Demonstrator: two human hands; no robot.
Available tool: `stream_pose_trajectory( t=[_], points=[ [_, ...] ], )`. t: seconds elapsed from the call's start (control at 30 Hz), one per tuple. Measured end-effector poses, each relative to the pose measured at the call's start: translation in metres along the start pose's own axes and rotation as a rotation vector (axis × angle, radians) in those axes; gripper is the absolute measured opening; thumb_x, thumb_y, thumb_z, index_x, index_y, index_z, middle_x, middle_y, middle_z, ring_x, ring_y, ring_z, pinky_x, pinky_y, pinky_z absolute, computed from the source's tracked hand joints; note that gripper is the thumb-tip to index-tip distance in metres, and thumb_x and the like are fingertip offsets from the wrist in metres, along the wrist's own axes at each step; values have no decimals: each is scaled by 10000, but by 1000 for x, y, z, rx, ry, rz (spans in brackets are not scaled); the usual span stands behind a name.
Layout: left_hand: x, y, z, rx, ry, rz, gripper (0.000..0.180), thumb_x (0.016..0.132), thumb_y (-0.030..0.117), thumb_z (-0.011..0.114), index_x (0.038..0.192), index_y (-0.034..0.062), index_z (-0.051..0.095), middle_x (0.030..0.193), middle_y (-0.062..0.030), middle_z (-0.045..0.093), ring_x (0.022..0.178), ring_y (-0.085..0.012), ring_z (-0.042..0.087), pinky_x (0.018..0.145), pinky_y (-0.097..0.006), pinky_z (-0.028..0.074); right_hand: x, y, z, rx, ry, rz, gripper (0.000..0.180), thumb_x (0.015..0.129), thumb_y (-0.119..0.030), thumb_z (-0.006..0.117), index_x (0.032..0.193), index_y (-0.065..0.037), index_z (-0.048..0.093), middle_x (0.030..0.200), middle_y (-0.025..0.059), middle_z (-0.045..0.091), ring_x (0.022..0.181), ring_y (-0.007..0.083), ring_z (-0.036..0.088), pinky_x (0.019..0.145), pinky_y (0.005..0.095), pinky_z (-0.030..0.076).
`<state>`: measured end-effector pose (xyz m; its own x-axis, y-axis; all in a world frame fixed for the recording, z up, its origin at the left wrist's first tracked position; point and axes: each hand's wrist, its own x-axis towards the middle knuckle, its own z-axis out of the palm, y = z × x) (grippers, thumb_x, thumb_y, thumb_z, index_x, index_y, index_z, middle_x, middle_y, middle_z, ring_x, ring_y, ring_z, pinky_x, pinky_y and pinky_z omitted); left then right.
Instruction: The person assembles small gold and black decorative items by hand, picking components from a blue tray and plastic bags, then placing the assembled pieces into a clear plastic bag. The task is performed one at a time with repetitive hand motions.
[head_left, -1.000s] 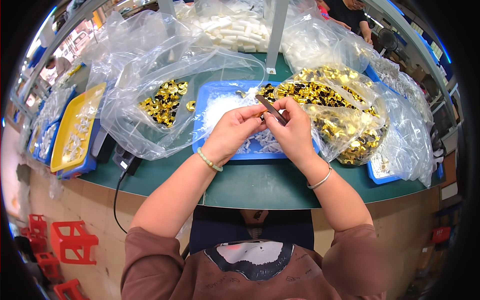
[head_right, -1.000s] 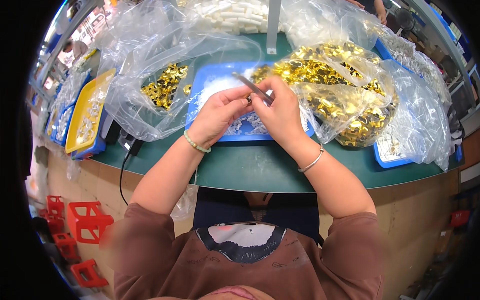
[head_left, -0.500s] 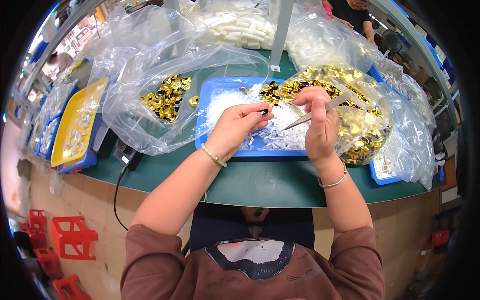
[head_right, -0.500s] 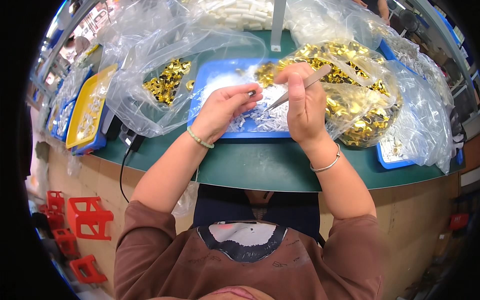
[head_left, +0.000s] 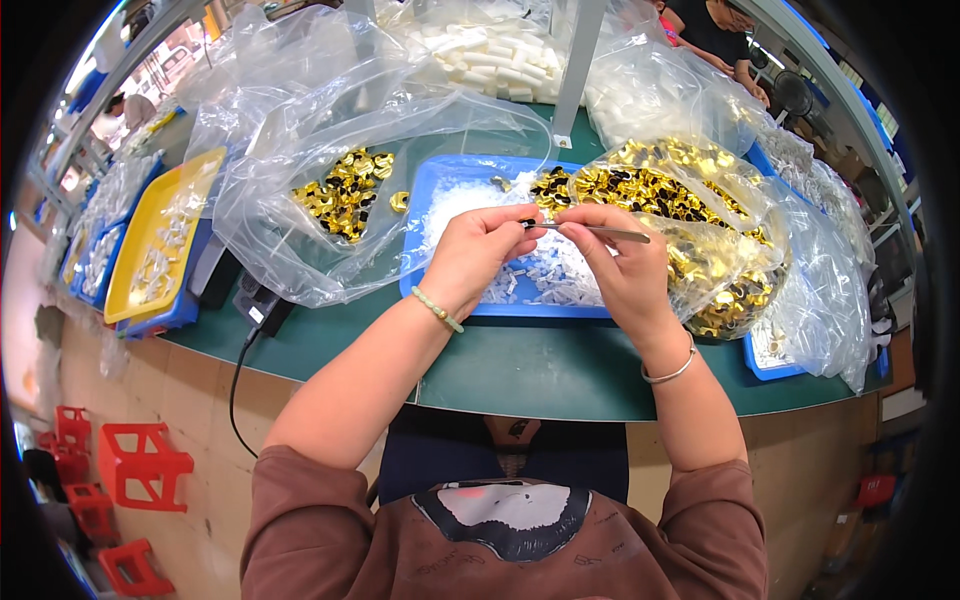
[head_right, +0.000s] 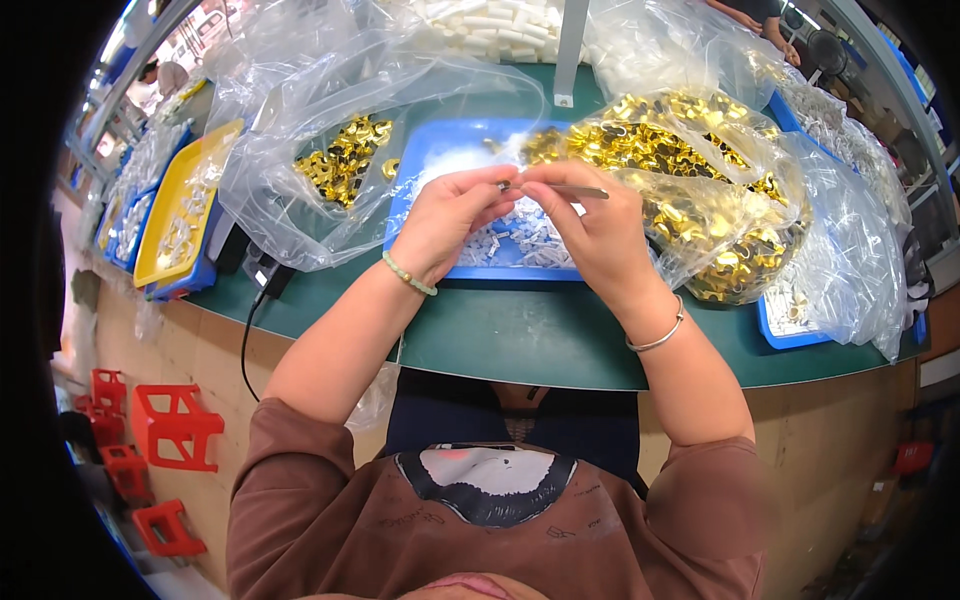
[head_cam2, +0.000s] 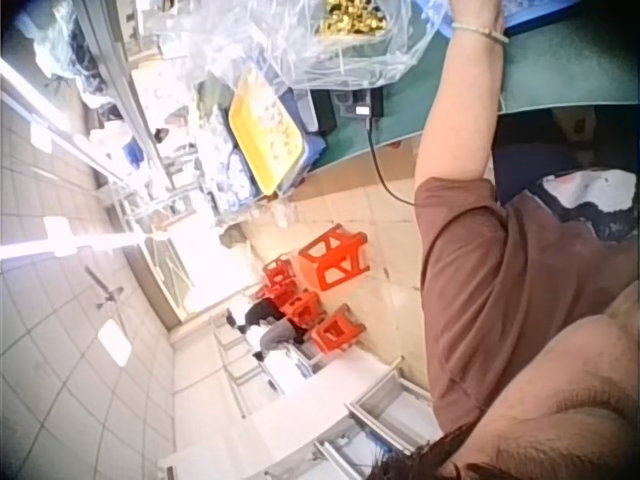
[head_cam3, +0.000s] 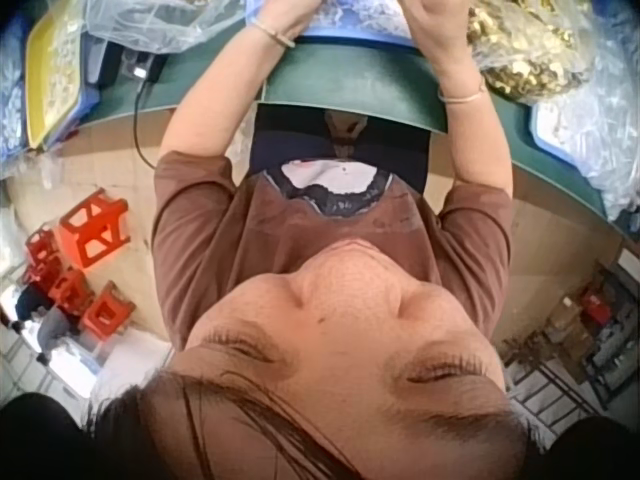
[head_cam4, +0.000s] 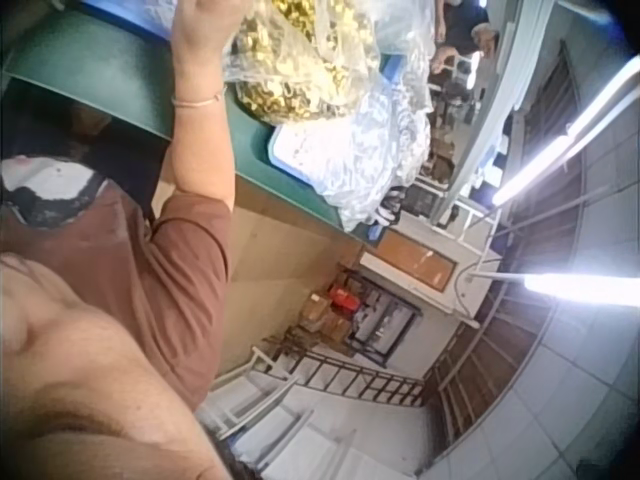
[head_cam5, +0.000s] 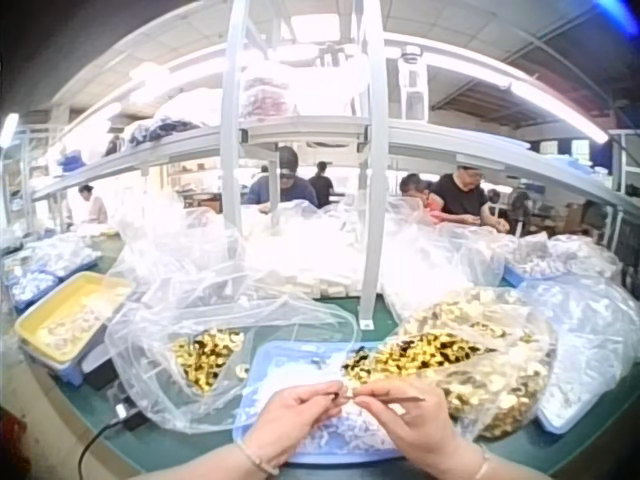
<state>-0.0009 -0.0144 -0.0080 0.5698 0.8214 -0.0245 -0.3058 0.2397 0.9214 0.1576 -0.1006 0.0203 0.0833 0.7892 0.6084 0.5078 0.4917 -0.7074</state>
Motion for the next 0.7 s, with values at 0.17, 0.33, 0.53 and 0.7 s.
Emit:
stream_pose_trajectory(
  t=[0.17,0.33,0.53,0.7],
  points=[
    [1,0,-1,24,6,-14,317,909,0,525,1199,-99,605,1083,-142,678,989,-172,674,863,-254,548,0,3,2,-82,22,-70,118,876,-21,681,991,10,683,922,110,704,819,183,690,736,276,558],
    [0,0,-3,58,-18,-19,319,928,42,552,1223,-66,611,1107,-132,673,966,-133,652,895,-235,529,1,5,3,-188,15,-151,123,843,-19,703,963,-21,681,911,109,700,775,240,680,678,309,533],
    [4,-6,-5,84,-27,-18,305,923,48,574,1207,-50,628,1107,-123,674,957,-128,653,880,-234,537,1,3,4,-290,-10,-217,131,817,-17,720,941,-32,679,874,106,690,763,273,656,657,331,513],
    [2,-2,-3,66,-13,-3,296,927,52,575,1199,-49,633,1125,-124,667,961,-130,653,883,-237,539,2,-2,3,-258,64,-302,155,806,-8,730,947,-36,673,855,107,682,754,271,651,652,337,508]
  ],
)
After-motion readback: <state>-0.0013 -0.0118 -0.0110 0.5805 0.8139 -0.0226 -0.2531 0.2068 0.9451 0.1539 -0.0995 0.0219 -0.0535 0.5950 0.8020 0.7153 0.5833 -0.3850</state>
